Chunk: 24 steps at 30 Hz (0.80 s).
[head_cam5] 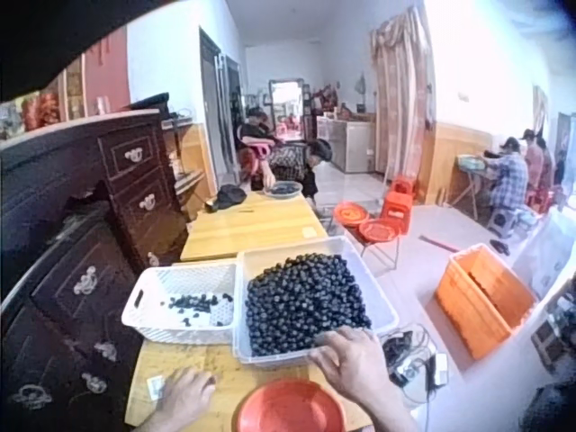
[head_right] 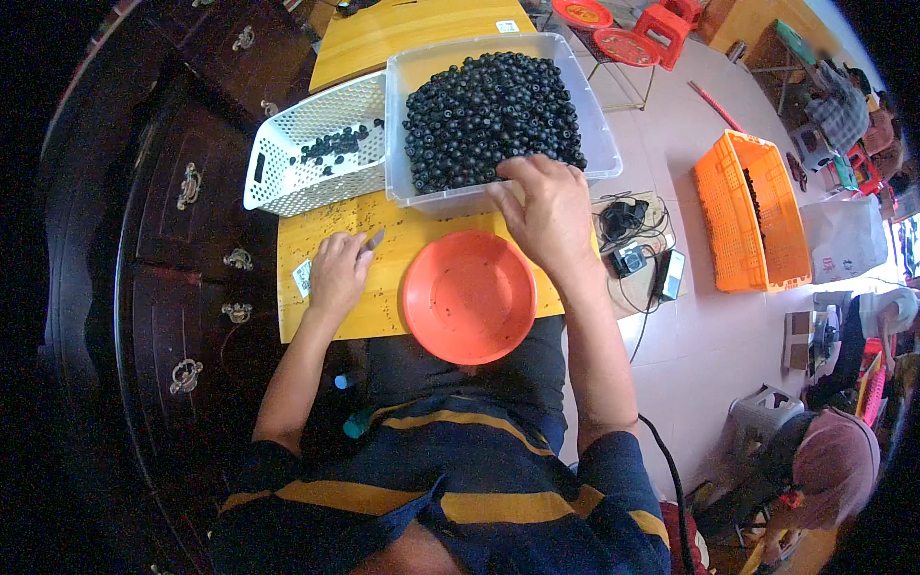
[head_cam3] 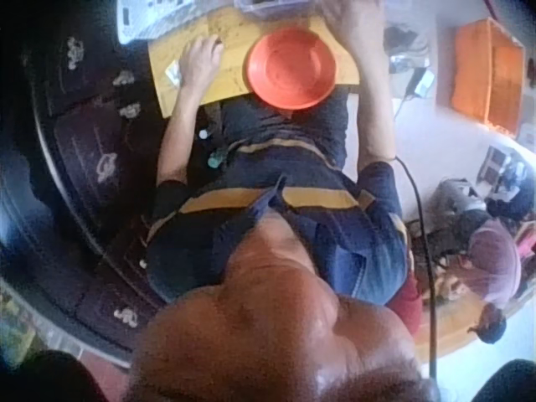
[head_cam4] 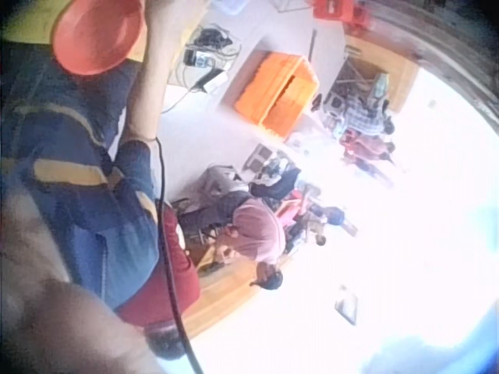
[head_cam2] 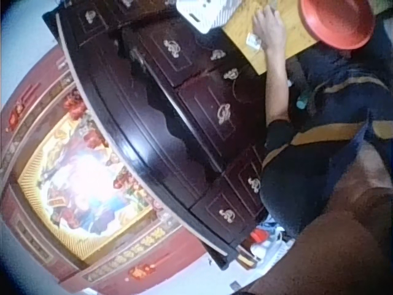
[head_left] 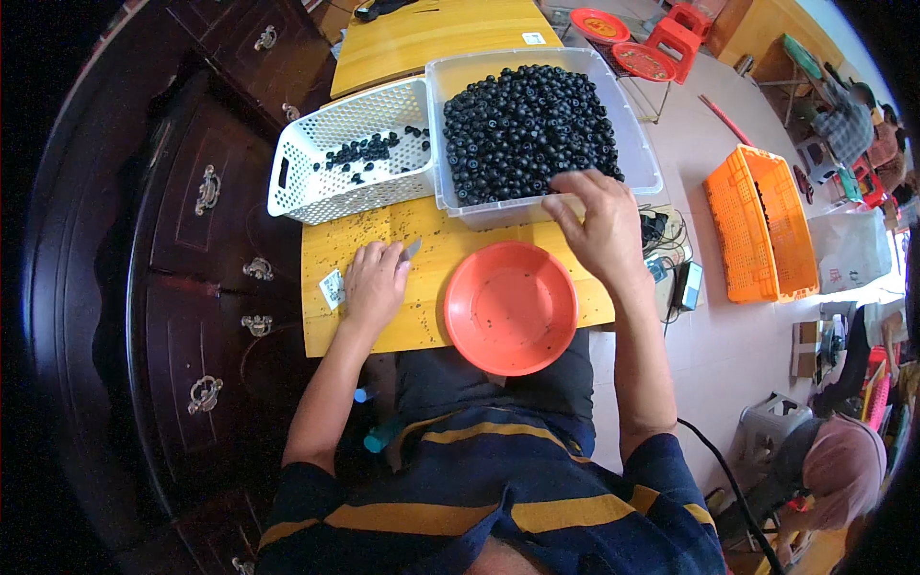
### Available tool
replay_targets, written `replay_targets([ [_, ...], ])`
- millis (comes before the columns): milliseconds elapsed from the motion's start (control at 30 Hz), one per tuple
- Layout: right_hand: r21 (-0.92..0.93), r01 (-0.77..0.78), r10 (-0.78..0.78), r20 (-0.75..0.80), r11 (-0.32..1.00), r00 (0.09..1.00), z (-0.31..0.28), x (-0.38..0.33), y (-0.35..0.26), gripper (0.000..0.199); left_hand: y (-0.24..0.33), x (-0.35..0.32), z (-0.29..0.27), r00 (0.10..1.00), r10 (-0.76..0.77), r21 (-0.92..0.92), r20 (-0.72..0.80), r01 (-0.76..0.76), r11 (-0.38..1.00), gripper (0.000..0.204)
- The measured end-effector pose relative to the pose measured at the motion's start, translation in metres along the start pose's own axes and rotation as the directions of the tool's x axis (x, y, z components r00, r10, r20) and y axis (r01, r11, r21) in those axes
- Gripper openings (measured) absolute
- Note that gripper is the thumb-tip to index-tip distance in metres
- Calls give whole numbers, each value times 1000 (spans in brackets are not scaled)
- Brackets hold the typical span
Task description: The person sorts and inspects small black components by hand, transferring them from a clear plastic bin into a white basket.
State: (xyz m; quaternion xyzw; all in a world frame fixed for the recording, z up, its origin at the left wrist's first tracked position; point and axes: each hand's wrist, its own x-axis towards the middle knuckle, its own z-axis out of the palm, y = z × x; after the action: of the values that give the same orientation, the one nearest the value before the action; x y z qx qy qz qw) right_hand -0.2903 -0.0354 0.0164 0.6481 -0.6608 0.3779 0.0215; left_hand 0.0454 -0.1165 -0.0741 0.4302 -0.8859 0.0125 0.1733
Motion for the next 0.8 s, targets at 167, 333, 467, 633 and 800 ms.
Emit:
replay_targets([
  [167,134,-111,124,-93,985,988,2,45,37,26,54,-9,-24,990,-2,-199,143,31,980,45],
  [333,88,-197,204,-87,977,975,17,82,79,29,79,-9,-13,884,-106,-217,455,226,950,54],
  [467,75,-246,250,-52,966,967,21,89,95,34,70,-11,5,850,-163,-397,501,393,830,42],
  [633,71,-317,319,-22,946,948,29,92,101,41,39,-15,-10,890,-58,-654,453,376,657,30],
  [800,5,-311,311,0,951,951,40,102,111,46,25,7,-101,807,-95,-767,583,585,264,24],
])
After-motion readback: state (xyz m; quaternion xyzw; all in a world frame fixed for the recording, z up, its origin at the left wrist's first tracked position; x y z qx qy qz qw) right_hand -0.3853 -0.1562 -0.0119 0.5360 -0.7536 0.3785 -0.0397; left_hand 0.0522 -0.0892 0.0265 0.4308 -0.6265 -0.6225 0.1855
